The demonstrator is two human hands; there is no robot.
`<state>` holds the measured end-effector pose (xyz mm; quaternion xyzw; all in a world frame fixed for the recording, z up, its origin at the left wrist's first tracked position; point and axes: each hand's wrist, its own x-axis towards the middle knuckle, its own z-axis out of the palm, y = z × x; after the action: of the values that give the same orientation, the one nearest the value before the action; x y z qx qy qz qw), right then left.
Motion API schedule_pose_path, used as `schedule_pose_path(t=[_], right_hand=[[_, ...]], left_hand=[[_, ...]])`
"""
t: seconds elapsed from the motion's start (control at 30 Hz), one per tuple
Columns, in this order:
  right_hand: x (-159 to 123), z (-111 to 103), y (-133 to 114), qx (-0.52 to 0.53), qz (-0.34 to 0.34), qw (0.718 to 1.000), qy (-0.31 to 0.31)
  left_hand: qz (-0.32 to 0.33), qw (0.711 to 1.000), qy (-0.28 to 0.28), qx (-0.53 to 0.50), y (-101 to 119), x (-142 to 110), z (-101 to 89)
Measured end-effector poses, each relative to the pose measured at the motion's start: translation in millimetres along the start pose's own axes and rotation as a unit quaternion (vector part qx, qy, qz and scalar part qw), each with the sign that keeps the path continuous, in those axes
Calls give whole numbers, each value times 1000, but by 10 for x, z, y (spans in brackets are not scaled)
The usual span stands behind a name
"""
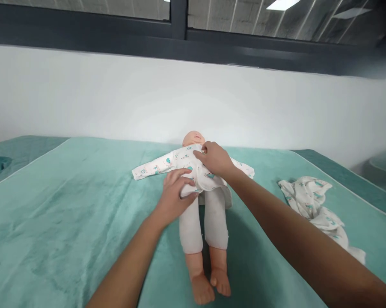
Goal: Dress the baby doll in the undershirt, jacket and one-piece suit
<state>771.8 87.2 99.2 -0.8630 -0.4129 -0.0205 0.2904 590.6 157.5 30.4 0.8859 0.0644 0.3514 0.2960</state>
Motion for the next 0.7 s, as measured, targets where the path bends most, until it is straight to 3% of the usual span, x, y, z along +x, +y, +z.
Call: schedule_pose_path(t=[0.13,0.27,0.43,0.57,0.7], right_hand=[[338,12,-101,-81,0,995,-64],[395,48,-99,-59,-14,997,-43],[382,80,-52,3,-11,1000,-4],[262,147,-24,38,-29,999,18],[-165,210,88,82,-118,988,59]], left_hand=[[0,999,-23,31,34,-17,-14],[38,998,9,43,43,-35,-61],[54,997,59,-24,32,-58,-154],[63,997,33,-27,34,-65,-154],[61,997,38,-17,39,-64,-119]])
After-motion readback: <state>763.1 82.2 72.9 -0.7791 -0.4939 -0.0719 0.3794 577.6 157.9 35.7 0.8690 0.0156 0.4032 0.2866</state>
